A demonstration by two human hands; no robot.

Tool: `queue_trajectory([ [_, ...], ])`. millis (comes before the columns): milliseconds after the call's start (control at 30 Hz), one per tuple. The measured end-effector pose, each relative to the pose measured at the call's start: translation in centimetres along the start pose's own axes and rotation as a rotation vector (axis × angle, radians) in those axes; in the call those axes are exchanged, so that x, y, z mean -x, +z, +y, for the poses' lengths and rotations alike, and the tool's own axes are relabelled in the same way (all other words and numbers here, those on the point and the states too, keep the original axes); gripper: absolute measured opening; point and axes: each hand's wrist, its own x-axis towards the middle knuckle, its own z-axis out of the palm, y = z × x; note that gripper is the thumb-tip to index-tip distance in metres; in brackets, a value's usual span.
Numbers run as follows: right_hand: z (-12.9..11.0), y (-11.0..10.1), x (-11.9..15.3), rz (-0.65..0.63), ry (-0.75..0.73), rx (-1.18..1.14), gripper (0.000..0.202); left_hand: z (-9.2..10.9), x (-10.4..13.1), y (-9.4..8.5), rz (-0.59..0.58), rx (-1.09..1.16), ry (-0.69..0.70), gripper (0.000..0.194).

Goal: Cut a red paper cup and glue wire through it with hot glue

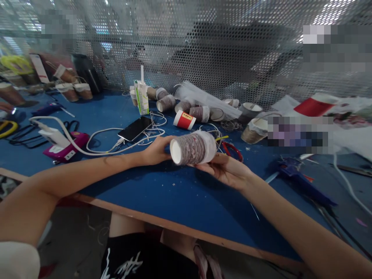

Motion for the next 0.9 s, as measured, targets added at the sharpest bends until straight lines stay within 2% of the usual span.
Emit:
queue_trajectory([
  [100,-0.4,-0.5,0.0,0.024,-0.07,-0.026,0.027,0.1,0.0,-0.1,-0.001,-0.047,-0.046,0.018],
  [233,-1.8,-1.9,0.1,0.118,-0.2,-0.019,0.034,0.4,0.0,0.1,0.052,0.002,-0.112,0.014],
  [400,-3.7,-4.2,-0.1,0.198,-0.331,0.01,0.04,0.2,0.0,0.3,0.112,0.064,-0.188,0.018],
  [533,-3.5,-4.6,-0.5,0.275,-0.38,-0.031,0.036,-0.5,-0.1,0.3,0.131,0.152,-0.268,0.034],
  [733,-1.4,-3.0,-1.2,0.196,-0.316,-0.051,0.029,-0.5,-0.1,0.4,0.243,0.232,-0.347,0.046],
  [833,-1.9,-3.7,-1.2,0.161,-0.346,-0.036,0.029,-0.3,-0.1,0.4,0.273,0.239,-0.357,0.048],
  [900,-2.6,-4.7,-1.2,0.201,-0.417,-0.014,0.03,-0.2,-0.1,0.3,0.286,0.223,-0.368,0.05],
])
